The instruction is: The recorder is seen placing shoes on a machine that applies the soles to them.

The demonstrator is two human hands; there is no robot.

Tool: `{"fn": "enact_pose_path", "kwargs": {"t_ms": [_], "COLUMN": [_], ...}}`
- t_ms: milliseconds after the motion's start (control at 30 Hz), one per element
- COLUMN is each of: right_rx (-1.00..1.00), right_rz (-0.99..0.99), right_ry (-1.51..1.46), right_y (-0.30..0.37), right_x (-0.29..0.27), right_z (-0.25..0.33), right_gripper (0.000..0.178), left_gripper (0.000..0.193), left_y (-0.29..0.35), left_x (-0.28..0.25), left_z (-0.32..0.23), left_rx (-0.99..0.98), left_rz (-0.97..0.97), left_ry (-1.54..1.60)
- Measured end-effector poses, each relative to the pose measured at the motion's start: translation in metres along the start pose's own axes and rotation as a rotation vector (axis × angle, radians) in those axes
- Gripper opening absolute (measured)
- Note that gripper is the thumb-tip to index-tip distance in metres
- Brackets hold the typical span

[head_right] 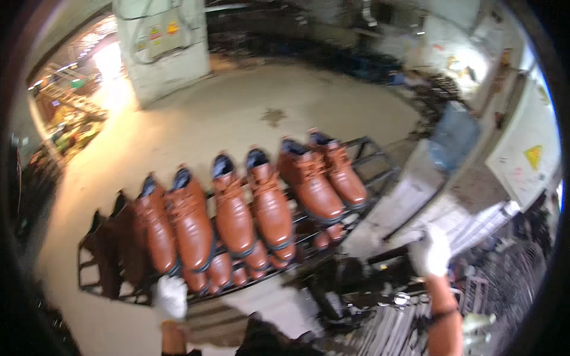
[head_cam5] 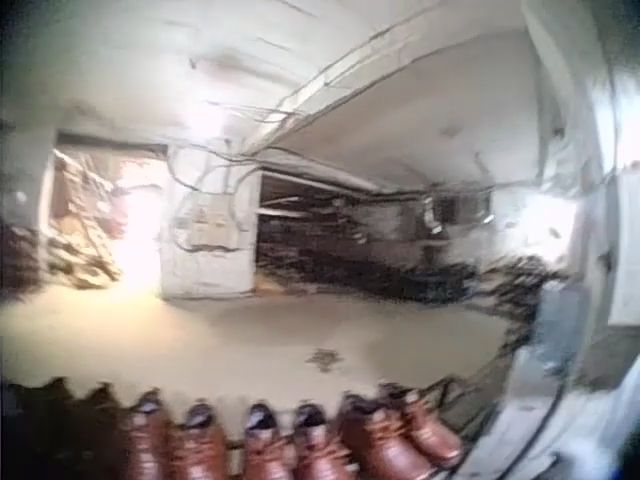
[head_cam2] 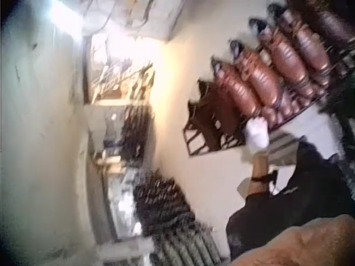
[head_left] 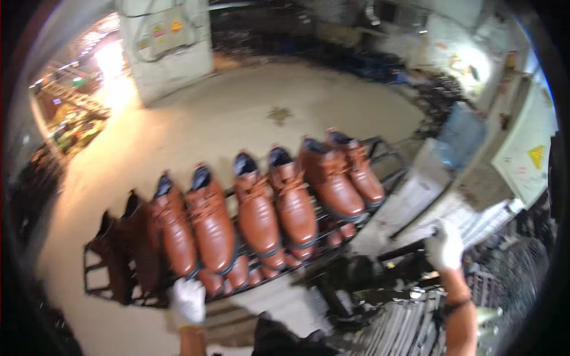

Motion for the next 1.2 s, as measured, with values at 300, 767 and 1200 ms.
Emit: {"fn": "enact_pose_path", "kwargs": {"t_ms": [300,767,1200], "right_rx": [-0.574,-0.776,-0.475], "right_rz": [0.137,0.192,0.074], "right_ry": [0.023,0.1,0.065], "right_y": [-0.153,-0.228,-0.206], "right_x": [0.169,0.295,0.277], "right_z": [0.161,0.139,0.138], "right_gripper": [0.06,0.024,0.017], "left_gripper": [0.018,0.02,0.02], "left_y": [-0.072,-0.141,-0.151], "left_x": [0.054,0.068,0.053], "left_z": [0.088,0.082,0.185], "left_rx": [-0.274,-0.471,-0.359], "left_rz": [-0.13,0.271,0.188], "left_ry": [0.124,-0.286,-0.803]}}
Point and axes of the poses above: each hand's wrist, its own y-axis away from the middle knuckle, its own x-axis out of the palm, z = x × y, the point moved 6 cm from there along -y, towards the middle knuckle, and after that the axes turned 1 degree about x, right-handed, at the moved point
